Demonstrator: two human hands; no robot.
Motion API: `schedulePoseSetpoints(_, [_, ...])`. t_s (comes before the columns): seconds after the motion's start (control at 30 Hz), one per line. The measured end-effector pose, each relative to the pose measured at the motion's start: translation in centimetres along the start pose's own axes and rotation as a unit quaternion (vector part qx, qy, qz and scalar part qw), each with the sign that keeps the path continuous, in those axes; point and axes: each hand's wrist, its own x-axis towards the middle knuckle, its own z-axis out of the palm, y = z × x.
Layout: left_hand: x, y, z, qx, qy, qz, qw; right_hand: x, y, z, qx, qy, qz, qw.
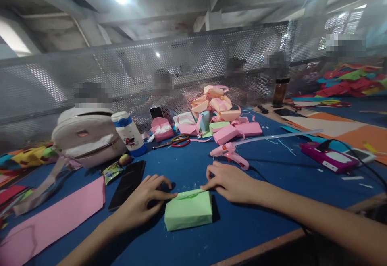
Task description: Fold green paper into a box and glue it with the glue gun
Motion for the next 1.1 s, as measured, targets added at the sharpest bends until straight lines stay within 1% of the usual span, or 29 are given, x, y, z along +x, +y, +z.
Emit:
schedulePoseSetpoints(0.1, [1.0,0.3,0.2,-0.059,0.014,-0.033,0.998,0.6,-0.8,-0.4,0.079,0.019,0.02,0.997])
schedulePoseSetpoints(0.2, [2.1,0.2,0.9,-0.109,0.035,-0.032,0.993,1.2,-2.2,-0.8,0.144,0.052,0.038,0.988])
schedulePoseSetpoints(0.27, [2.6,0.0,1.2,-0.12,0.078,-0.021,0.989,1.3,-3.2,-1.0,0.15,0.092,0.043,0.983])
schedulePoseSetpoints(0.3, [2.8,-0.1,1.1,-0.118,0.11,-0.019,0.987,1.3,-3.7,-1.1,0.138,0.118,0.042,0.983])
schedulePoseSetpoints(0.37, [3.0,-0.1,0.5,-0.096,0.184,-0.019,0.978,1.1,-4.3,-1.3,0.094,0.173,0.037,0.98])
schedulePoseSetpoints(0.43, [3.0,0.1,-0.5,-0.045,0.246,-0.014,0.968,1.0,-4.5,-1.3,0.055,0.216,0.043,0.974])
schedulePoseSetpoints(0.47, [3.1,0.3,-0.9,-0.012,0.267,-0.008,0.963,0.9,-4.4,-1.3,0.046,0.224,0.05,0.972])
schedulePoseSetpoints(0.53, [3.2,0.5,-1.3,0.056,0.284,0.007,0.957,1.0,-4.0,-1.0,0.057,0.219,0.063,0.972])
schedulePoseSetpoints(0.63, [3.5,0.8,-0.8,0.136,0.267,0.031,0.953,1.6,-3.0,-0.1,0.137,0.173,0.077,0.972])
schedulePoseSetpoints(0.7, [3.6,1.1,-0.4,0.153,0.244,0.048,0.956,2.1,-2.5,0.8,0.222,0.143,0.091,0.96])
schedulePoseSetpoints(0.77, [3.7,1.3,-0.2,0.127,0.215,0.061,0.966,2.7,-2.1,1.6,0.307,0.127,0.102,0.938])
schedulePoseSetpoints(0.83, [3.7,1.6,-0.3,0.066,0.183,0.068,0.979,3.0,-1.9,2.3,0.367,0.126,0.112,0.915])
schedulePoseSetpoints(0.87, [3.7,1.6,-0.4,0.029,0.168,0.07,0.983,3.1,-1.8,2.6,0.383,0.127,0.116,0.908])
schedulePoseSetpoints(0.9, [3.8,1.5,-0.4,-0.008,0.154,0.07,0.986,3.2,-1.7,2.9,0.389,0.127,0.121,0.905])
schedulePoseSetpoints(0.97, [3.9,1.0,-0.3,-0.082,0.13,0.065,0.986,3.1,-1.4,3.2,0.378,0.125,0.134,0.908])
schedulePoseSetpoints(1.03, [4.3,0.2,0.2,-0.143,0.112,0.056,0.982,3.0,-1.3,3.3,0.347,0.117,0.152,0.918])
schedulePoseSetpoints(1.1, [4.9,-0.7,0.8,-0.181,0.096,0.053,0.977,2.9,-1.3,3.0,0.307,0.104,0.169,0.931])
